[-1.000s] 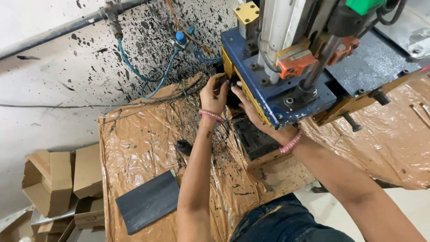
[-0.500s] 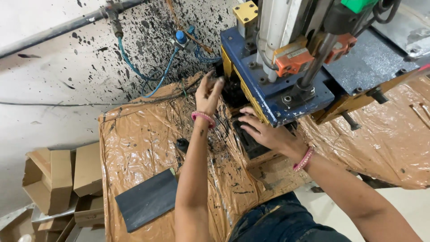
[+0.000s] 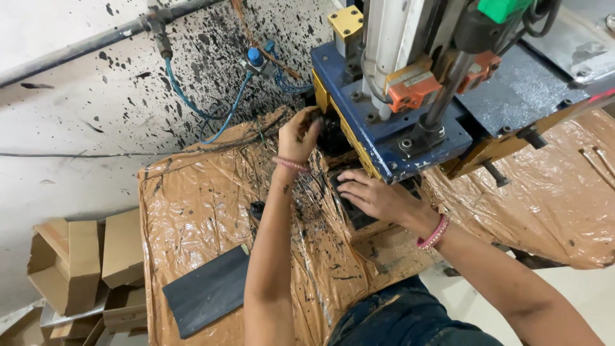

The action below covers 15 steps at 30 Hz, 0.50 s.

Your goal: The recorder is operating a machine to manufacture rubber stamps, involving applying ink or resin and removing small pieces of debris.

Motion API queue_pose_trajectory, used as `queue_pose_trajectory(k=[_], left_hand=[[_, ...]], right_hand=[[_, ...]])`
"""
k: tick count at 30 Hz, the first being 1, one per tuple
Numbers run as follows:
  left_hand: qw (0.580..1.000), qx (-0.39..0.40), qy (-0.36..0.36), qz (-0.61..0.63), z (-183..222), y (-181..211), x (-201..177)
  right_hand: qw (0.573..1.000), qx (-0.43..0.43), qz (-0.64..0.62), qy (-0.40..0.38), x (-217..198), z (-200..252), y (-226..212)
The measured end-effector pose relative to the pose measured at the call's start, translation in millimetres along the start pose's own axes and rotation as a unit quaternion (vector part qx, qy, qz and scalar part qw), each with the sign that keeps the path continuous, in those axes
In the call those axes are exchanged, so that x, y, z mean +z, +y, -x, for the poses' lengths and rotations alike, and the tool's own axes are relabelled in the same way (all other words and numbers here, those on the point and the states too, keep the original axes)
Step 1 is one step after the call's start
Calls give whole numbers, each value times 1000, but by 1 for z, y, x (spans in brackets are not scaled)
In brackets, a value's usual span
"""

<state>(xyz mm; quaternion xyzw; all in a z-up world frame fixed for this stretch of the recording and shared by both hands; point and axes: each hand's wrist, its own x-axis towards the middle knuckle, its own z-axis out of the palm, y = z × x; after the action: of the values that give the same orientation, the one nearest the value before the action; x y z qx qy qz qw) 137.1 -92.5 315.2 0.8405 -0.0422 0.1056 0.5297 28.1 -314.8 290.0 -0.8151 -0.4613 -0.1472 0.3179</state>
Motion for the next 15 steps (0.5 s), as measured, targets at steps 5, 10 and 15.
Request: queue_pose_trajectory(k=[5,10,15], left_hand=[[975,140,1,173,-10,-60,12],[989,140,44,32,8,-20,-3],[984,151,89,43,-6,-33,1]], right_hand=[[991,116,6,-71,-4,4,-6],[1000,5,10,-6,4,8,3],[1000,-13,-10,12,2,5,-3]])
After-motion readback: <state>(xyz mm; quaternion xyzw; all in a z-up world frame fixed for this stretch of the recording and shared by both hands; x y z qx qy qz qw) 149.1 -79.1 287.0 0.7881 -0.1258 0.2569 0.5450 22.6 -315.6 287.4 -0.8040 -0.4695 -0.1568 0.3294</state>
